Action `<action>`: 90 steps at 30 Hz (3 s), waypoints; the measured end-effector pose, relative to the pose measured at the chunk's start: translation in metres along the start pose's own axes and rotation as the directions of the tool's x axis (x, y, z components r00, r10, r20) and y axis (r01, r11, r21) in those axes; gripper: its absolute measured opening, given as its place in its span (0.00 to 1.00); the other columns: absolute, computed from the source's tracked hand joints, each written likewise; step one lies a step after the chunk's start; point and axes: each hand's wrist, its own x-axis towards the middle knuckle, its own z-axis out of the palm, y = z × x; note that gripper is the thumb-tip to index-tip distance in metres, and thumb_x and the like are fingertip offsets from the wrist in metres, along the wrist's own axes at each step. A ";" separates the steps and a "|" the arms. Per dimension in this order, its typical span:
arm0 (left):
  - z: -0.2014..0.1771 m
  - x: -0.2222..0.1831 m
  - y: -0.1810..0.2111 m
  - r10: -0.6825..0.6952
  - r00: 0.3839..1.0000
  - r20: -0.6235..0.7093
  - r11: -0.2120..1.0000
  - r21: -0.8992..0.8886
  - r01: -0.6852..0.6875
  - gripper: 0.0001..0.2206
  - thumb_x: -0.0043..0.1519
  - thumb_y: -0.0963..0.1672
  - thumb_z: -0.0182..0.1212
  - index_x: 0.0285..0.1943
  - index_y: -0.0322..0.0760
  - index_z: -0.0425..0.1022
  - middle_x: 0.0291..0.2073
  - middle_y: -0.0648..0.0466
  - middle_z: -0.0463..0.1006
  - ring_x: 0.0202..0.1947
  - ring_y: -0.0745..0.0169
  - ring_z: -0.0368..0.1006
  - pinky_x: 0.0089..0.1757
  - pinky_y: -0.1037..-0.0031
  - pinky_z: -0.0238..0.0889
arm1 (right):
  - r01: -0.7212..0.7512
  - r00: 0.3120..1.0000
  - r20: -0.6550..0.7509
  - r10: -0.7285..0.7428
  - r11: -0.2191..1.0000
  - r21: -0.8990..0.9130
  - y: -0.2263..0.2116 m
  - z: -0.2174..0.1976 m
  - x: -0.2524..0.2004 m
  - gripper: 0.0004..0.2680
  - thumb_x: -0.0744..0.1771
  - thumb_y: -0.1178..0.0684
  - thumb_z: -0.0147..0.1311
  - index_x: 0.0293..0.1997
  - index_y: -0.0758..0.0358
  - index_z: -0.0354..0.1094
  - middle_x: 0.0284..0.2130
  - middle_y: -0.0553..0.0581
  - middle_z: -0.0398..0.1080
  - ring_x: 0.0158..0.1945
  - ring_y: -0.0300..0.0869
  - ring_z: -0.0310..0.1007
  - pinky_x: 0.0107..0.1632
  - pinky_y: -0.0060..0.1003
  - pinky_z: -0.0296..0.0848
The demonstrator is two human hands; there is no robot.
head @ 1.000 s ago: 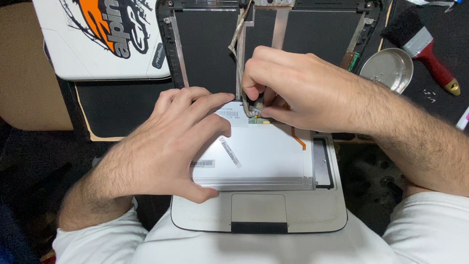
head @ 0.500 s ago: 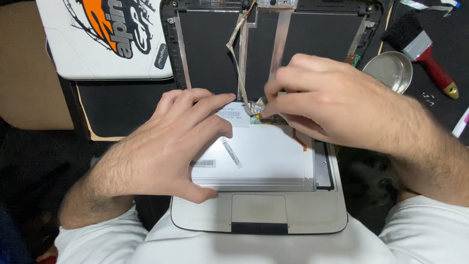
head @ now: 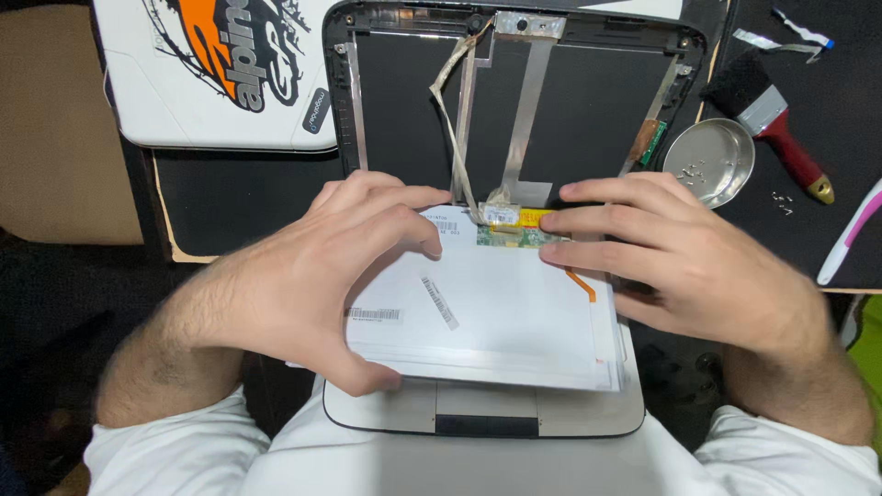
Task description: The person connects a cable to the back of a laptop screen panel, aligns the panel into the laptop casing, and uses a screwdriver to secure screws along the sides of the screen before fitting a plastic bezel over it.
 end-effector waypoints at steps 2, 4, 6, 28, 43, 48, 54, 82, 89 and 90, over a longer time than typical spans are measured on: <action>-0.006 0.001 0.004 -0.017 0.999 0.029 0.996 -0.085 0.019 0.50 0.36 0.54 0.95 0.70 0.46 0.71 0.86 0.42 0.72 0.79 0.40 0.64 0.71 0.50 0.56 | 0.030 0.994 -0.104 -0.028 0.999 0.014 -0.003 0.014 0.002 0.14 0.77 0.50 0.61 0.74 0.54 0.77 0.74 0.59 0.78 0.77 0.59 0.79 0.73 0.60 0.74; -0.011 0.003 0.002 -0.030 0.998 0.060 0.985 -0.169 0.040 0.50 0.37 0.52 0.93 0.72 0.48 0.70 0.85 0.44 0.73 0.81 0.45 0.66 0.72 0.57 0.59 | 0.061 0.977 -0.208 -0.055 0.998 0.026 -0.002 0.025 0.004 0.13 0.78 0.51 0.61 0.73 0.60 0.76 0.72 0.65 0.78 0.70 0.60 0.84 0.69 0.59 0.77; -0.014 0.004 -0.007 0.110 0.991 0.072 0.954 -0.286 -0.085 0.48 0.46 0.54 0.92 0.75 0.42 0.68 0.82 0.40 0.72 0.82 0.45 0.73 0.74 0.61 0.60 | 0.099 0.970 -0.234 -0.069 0.988 0.118 0.004 0.034 0.008 0.19 0.79 0.45 0.55 0.77 0.68 0.74 0.79 0.72 0.74 0.82 0.69 0.77 0.79 0.63 0.76; 0.025 -0.027 -0.058 -0.327 0.800 -0.502 0.832 -0.555 -0.008 0.17 0.81 0.37 0.59 0.79 0.28 0.69 0.65 0.48 0.81 0.68 0.62 0.78 0.67 0.69 0.78 | -0.347 0.759 0.008 0.651 0.394 0.851 0.003 0.063 0.020 0.15 0.78 0.55 0.54 0.46 0.81 0.85 0.45 0.70 0.91 0.56 0.57 0.97 0.63 0.43 0.95; 0.025 -0.006 -0.038 -0.085 0.695 -0.714 0.977 0.078 0.200 0.15 0.77 0.32 0.66 0.71 0.26 0.83 0.48 0.46 0.80 0.46 0.59 0.80 0.40 0.74 0.82 | -0.519 0.592 -0.523 0.613 0.787 0.335 -0.002 0.063 -0.007 0.32 0.73 0.71 0.80 0.86 0.74 0.60 0.41 0.64 0.74 0.35 0.40 0.72 0.45 0.31 0.80; 0.029 0.001 -0.041 -0.020 0.654 -0.756 0.969 0.147 0.199 0.19 0.79 0.32 0.67 0.79 0.25 0.81 0.52 0.44 0.78 0.44 0.56 0.78 0.43 0.71 0.83 | -0.577 0.615 -0.569 0.546 0.803 0.149 -0.009 0.061 -0.001 0.31 0.74 0.67 0.84 0.88 0.81 0.65 0.39 0.63 0.79 0.34 0.41 0.77 0.48 0.34 0.84; 0.038 0.014 -0.060 0.101 0.597 -0.796 0.940 0.273 0.205 0.20 0.81 0.33 0.71 0.83 0.23 0.79 0.50 0.44 0.78 0.47 0.45 0.74 0.52 0.57 0.71 | -0.654 0.614 -0.595 0.518 0.756 -0.017 -0.010 0.059 0.004 0.33 0.75 0.62 0.87 0.92 0.77 0.66 0.43 0.60 0.81 0.36 0.40 0.79 0.45 0.38 0.84; 0.055 0.012 -0.085 -0.261 0.593 -0.761 0.961 -0.264 0.084 0.35 0.79 0.40 0.74 0.92 0.47 0.59 0.66 0.48 0.82 0.35 0.70 0.65 0.46 0.77 0.71 | -0.574 0.660 -0.628 0.413 0.816 -0.066 -0.027 0.073 -0.001 0.22 0.72 0.67 0.85 0.76 0.78 0.81 0.71 0.76 0.74 0.60 0.57 0.77 0.57 0.46 0.86; 0.063 0.003 -0.099 -0.397 0.677 -0.620 0.793 -0.603 -0.087 0.23 0.84 0.40 0.61 0.89 0.35 0.68 0.54 0.51 0.89 0.46 0.74 0.77 0.48 0.79 0.72 | -0.577 0.649 -0.575 0.498 0.815 0.056 -0.017 0.066 -0.010 0.28 0.70 0.61 0.85 0.81 0.76 0.75 0.76 0.78 0.68 0.63 0.59 0.79 0.63 0.50 0.87; 0.065 0.003 -0.105 -0.413 0.684 -0.601 0.772 -0.630 -0.088 0.20 0.84 0.41 0.61 0.85 0.33 0.72 0.53 0.51 0.90 0.45 0.75 0.77 0.47 0.79 0.74 | -0.568 0.641 -0.569 0.515 0.817 0.099 -0.013 0.067 -0.012 0.29 0.71 0.61 0.84 0.83 0.75 0.73 0.74 0.78 0.71 0.65 0.59 0.80 0.65 0.49 0.88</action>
